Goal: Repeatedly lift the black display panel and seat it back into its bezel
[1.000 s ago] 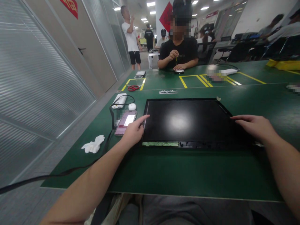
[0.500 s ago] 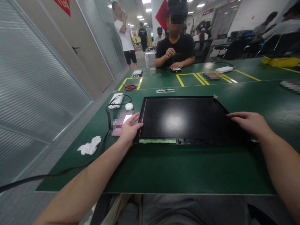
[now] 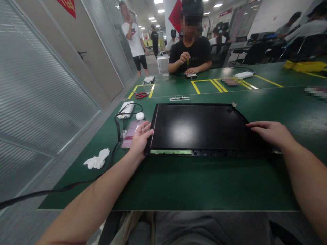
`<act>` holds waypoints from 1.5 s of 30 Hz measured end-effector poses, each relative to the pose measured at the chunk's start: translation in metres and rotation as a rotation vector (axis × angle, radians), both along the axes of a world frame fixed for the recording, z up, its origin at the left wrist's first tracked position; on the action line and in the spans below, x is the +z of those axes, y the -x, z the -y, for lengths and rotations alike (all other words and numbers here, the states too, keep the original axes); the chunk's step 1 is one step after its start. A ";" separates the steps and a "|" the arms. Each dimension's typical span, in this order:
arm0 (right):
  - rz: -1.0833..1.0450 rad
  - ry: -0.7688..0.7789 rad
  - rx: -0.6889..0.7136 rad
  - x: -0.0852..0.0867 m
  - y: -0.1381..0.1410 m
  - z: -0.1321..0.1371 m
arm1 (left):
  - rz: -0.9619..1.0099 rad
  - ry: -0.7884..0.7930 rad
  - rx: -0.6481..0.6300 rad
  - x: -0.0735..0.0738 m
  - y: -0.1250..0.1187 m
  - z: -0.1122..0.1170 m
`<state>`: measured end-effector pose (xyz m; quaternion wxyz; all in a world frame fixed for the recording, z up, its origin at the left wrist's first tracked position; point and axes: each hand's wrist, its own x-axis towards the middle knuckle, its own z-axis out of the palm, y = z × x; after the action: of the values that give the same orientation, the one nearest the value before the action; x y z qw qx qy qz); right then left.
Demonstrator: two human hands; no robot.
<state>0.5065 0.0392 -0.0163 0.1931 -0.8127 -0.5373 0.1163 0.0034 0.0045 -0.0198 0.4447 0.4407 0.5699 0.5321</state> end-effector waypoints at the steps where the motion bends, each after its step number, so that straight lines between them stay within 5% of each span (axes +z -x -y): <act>1: 0.000 0.002 0.005 0.000 0.000 0.000 | 0.035 0.018 0.018 0.001 -0.001 0.000; 13: 0.004 -0.035 0.110 -0.024 -0.026 -0.013 | 0.389 0.226 0.122 0.024 -0.018 0.011; 26: -0.010 -0.023 0.111 -0.023 -0.029 -0.014 | 0.272 0.097 -0.139 0.029 -0.017 0.017; 34: -0.010 -0.017 0.097 -0.019 -0.024 -0.012 | 0.267 0.040 -0.144 0.037 -0.013 0.016; 45: 0.017 -0.012 0.125 -0.020 -0.025 -0.011 | 0.337 -0.067 -0.346 0.048 -0.022 0.029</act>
<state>0.5313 0.0500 -0.0368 0.1858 -0.7774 -0.5892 0.1178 0.0256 -0.0246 0.0285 0.6032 0.4515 0.3858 0.5324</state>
